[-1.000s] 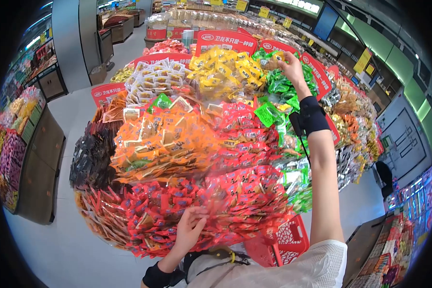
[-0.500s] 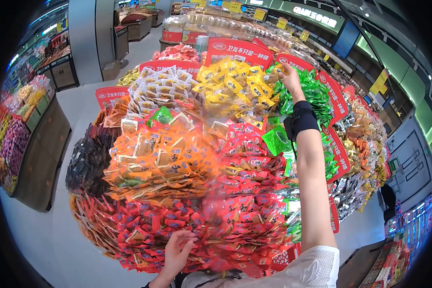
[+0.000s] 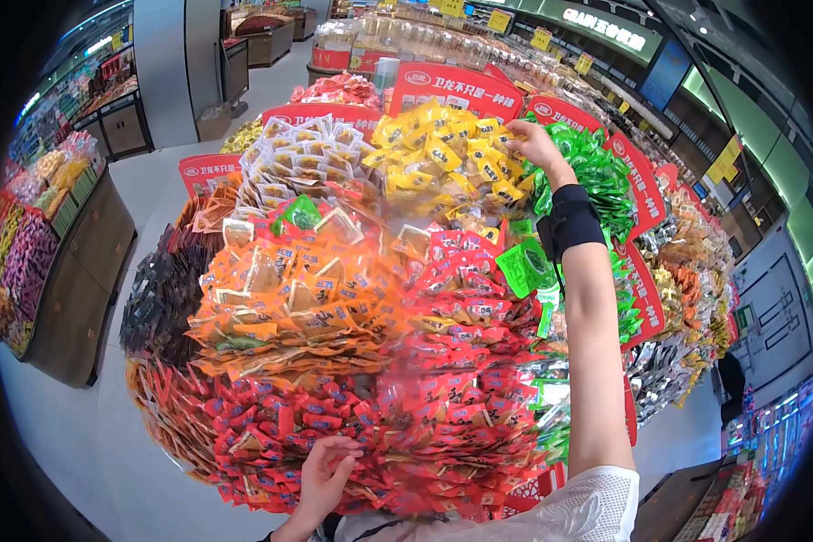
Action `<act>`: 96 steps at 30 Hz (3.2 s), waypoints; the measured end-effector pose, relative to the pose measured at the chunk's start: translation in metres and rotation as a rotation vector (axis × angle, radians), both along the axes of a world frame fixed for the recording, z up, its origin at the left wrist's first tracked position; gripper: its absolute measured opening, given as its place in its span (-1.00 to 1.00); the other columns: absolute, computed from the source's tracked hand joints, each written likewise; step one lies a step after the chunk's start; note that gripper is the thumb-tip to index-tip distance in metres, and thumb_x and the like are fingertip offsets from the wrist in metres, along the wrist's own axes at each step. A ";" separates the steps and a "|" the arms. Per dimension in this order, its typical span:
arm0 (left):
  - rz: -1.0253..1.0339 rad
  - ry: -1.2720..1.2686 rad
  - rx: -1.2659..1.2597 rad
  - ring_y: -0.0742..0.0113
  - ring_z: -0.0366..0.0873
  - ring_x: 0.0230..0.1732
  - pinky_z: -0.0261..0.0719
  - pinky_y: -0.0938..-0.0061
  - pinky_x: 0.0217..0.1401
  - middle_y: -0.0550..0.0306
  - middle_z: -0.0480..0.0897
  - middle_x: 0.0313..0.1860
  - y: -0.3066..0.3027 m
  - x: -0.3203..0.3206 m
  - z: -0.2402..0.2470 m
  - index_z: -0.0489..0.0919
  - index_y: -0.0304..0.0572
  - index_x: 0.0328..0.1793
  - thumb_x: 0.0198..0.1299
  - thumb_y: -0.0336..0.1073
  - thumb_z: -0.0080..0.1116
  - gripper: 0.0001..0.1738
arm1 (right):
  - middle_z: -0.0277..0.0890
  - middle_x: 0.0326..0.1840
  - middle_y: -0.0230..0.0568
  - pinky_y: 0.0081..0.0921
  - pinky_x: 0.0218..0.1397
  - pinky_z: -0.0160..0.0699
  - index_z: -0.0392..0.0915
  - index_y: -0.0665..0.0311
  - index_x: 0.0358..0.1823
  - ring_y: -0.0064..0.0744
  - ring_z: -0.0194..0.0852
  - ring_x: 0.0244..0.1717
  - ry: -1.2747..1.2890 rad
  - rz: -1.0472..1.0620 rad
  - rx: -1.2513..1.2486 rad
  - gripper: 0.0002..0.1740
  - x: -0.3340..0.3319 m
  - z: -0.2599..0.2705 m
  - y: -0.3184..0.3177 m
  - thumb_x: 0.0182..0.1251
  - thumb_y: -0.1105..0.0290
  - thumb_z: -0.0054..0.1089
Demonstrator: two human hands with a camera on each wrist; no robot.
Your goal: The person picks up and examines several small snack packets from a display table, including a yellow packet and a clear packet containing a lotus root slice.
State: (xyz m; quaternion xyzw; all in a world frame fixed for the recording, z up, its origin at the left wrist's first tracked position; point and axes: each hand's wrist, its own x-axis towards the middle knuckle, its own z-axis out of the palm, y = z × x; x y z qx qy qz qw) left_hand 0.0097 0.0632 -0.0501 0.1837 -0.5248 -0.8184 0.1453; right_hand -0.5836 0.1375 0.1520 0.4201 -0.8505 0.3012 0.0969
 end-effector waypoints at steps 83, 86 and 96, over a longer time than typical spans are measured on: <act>0.093 0.227 0.167 0.56 0.49 -0.22 0.49 0.62 -0.12 0.22 0.56 -0.27 0.064 -0.067 0.020 0.46 -0.31 -0.16 0.15 -0.43 0.06 -0.85 | 0.50 -0.48 0.02 -0.48 -0.47 0.62 0.19 0.34 -0.39 -0.23 0.57 -0.48 -1.024 0.239 -0.761 -0.94 0.445 -0.150 0.135 0.25 0.56 -0.18; 0.094 0.235 0.165 0.58 0.50 -0.28 0.49 0.63 -0.15 0.23 0.57 -0.31 0.061 -0.070 0.023 0.50 -0.30 -0.21 0.15 -0.41 0.08 -0.88 | 0.52 -0.36 0.04 -0.47 -0.43 0.63 0.25 0.36 -0.28 -0.27 0.57 -0.42 -1.132 0.198 -0.778 -0.95 0.452 -0.155 0.134 0.27 0.54 -0.18; 0.018 0.150 0.113 0.61 0.49 -0.33 0.45 0.67 -0.23 0.21 0.59 -0.35 0.052 -0.071 0.020 0.52 -0.30 -0.23 0.17 -0.35 0.07 -0.85 | 0.56 -0.29 -0.04 -0.65 -0.44 0.54 0.43 0.42 -0.15 -0.45 0.55 -0.44 -1.114 0.180 -0.582 -0.80 0.460 -0.169 0.137 0.25 0.47 -0.01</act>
